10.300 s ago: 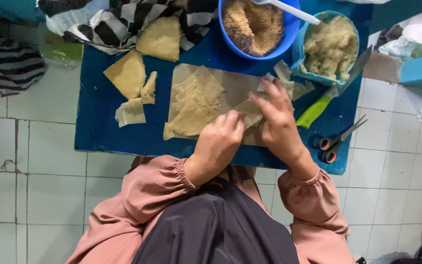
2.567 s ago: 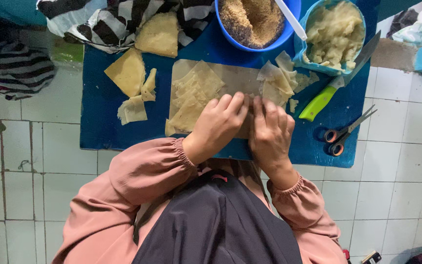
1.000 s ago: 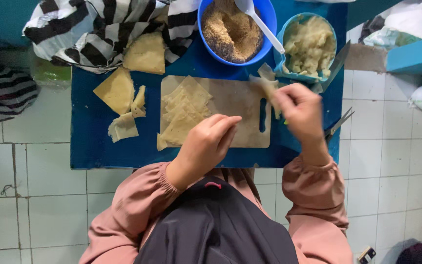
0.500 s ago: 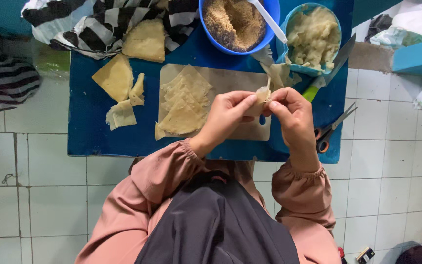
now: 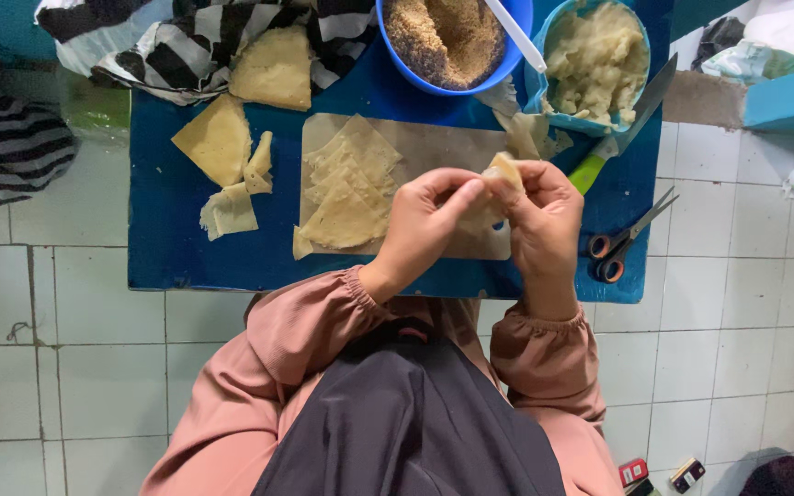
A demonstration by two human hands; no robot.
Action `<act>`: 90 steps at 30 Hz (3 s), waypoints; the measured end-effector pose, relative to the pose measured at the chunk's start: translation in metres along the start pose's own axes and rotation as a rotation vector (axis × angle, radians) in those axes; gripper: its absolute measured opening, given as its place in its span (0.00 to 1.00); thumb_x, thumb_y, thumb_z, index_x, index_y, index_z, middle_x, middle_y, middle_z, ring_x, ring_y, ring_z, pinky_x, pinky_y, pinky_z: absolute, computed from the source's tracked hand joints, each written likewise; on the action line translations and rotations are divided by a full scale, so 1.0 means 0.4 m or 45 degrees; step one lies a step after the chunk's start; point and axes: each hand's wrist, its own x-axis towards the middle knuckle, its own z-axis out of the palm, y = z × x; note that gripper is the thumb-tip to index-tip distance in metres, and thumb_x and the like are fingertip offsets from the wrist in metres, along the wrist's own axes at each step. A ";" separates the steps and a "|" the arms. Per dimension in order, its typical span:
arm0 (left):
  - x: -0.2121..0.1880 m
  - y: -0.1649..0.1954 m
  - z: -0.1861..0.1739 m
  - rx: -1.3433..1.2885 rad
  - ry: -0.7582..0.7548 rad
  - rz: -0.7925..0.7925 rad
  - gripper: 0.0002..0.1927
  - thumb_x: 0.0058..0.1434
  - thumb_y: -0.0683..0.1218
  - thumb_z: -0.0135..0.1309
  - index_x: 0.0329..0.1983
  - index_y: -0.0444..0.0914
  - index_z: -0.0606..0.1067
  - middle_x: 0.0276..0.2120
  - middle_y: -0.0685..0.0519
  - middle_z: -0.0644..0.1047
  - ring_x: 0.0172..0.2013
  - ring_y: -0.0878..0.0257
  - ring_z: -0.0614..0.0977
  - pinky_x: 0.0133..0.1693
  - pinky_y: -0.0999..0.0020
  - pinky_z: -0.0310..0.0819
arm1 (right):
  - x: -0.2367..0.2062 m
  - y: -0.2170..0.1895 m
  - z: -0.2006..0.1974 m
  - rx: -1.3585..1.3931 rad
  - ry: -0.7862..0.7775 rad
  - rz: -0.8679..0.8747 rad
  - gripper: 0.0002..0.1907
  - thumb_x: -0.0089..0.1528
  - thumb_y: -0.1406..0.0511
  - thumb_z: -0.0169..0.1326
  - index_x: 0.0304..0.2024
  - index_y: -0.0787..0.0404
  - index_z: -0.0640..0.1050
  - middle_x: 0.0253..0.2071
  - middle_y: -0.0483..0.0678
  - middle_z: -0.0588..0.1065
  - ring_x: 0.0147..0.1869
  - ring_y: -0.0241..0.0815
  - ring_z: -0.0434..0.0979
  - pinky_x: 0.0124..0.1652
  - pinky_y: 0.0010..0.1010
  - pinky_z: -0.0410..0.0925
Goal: The person sits at a low table folding thin pastry wrapper squares into triangular pieces on a cutting board, stacking the folded pieces. They occasionally use a spoon to scoop filling from a blue bowl and handle dough pieces from a second container while working through the wrappers one at a time.
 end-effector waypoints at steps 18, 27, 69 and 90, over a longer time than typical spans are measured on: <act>0.025 0.017 -0.050 -0.608 -0.013 -0.291 0.09 0.68 0.46 0.57 0.47 0.37 0.75 0.40 0.56 0.79 0.41 0.69 0.81 0.44 0.71 0.78 | -0.006 -0.065 -0.071 0.066 -0.102 0.149 0.14 0.60 0.78 0.59 0.48 0.68 0.75 0.42 0.50 0.78 0.44 0.39 0.80 0.46 0.28 0.74; 0.032 0.011 -0.047 -0.827 0.223 -0.333 0.06 0.71 0.44 0.53 0.47 0.40 0.71 0.41 0.57 0.76 0.38 0.70 0.77 0.41 0.73 0.73 | 0.042 -0.055 -0.129 -0.705 0.372 -0.648 0.08 0.69 0.80 0.48 0.47 0.72 0.77 0.44 0.50 0.77 0.45 0.36 0.78 0.50 0.26 0.72; -0.016 0.080 -0.059 -0.247 -0.048 -0.251 0.11 0.71 0.43 0.53 0.51 0.33 0.77 0.37 0.57 0.80 0.35 0.74 0.80 0.35 0.78 0.74 | 0.021 -0.090 -0.064 -2.291 0.220 -0.693 0.09 0.66 0.69 0.63 0.48 0.59 0.78 0.46 0.53 0.76 0.50 0.57 0.77 0.48 0.44 0.68; 0.040 0.156 -0.101 1.300 -0.479 0.762 0.16 0.62 0.40 0.56 0.54 0.37 0.77 0.45 0.49 0.80 0.49 0.53 0.82 0.53 0.59 0.75 | -0.015 -0.080 0.043 -1.385 -0.328 -0.964 0.16 0.63 0.77 0.63 0.52 0.61 0.77 0.44 0.50 0.79 0.50 0.49 0.80 0.52 0.34 0.72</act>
